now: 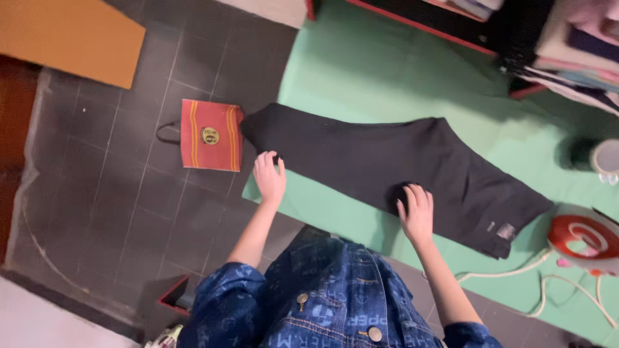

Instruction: The person irons a pair of black trousers on a green table, folds the legs together and in half, and then places the folded garment on a stack of clothes.

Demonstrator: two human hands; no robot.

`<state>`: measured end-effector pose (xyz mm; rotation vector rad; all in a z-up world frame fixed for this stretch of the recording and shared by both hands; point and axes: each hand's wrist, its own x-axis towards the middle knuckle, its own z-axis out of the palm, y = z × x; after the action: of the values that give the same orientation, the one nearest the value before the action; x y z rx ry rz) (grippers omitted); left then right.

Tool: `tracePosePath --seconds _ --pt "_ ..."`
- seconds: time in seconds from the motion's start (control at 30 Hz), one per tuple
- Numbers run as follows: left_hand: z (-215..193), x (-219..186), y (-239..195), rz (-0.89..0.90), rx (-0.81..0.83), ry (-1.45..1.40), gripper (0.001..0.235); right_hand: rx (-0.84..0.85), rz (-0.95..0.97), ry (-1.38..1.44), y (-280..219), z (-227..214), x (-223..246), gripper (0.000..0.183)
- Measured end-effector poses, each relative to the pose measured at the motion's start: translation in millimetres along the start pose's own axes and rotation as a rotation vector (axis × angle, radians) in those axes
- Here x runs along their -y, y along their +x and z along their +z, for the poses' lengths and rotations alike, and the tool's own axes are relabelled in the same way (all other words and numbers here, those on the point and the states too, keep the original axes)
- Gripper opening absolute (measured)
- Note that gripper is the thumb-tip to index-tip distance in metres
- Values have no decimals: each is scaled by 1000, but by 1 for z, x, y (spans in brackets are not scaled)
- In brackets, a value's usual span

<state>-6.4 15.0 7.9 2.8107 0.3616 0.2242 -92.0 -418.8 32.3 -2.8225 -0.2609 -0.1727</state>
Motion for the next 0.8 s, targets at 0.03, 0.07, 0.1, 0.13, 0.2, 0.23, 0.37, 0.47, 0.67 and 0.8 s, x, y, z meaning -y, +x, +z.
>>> tracePosePath --seconds 0.03,0.07,0.1,0.13,0.2,0.23,0.37,0.47,0.67,0.8 --pt "-3 1 -2 -17 -7 0 24 4 -18 1 18 4 11 47" --pt "-6 2 -5 -262 75 -179 19 22 -37 37 35 9 23 45" --pt "-9 3 -7 -506 154 -362 20 41 -56 73 52 13 36 44" --pt "9 14 -12 -522 144 -365 20 45 -73 74 75 18 46 44" --pt "45 35 -24 -692 334 -701 29 63 -163 131 115 27 67 44" --pt "45 31 -23 -701 329 -706 29 67 -173 129 133 35 76 44" --pt "81 27 -14 -917 275 -1354 47 145 -180 138 198 52 115 54" --pt "98 32 -1 -1116 268 -1493 62 243 -96 162 231 88 124 58" --pt "27 11 34 -1206 354 -1531 95 445 52 136 281 112 151 64" --pt "-4 6 43 -1185 295 -1610 82 798 215 417 305 109 170 85"
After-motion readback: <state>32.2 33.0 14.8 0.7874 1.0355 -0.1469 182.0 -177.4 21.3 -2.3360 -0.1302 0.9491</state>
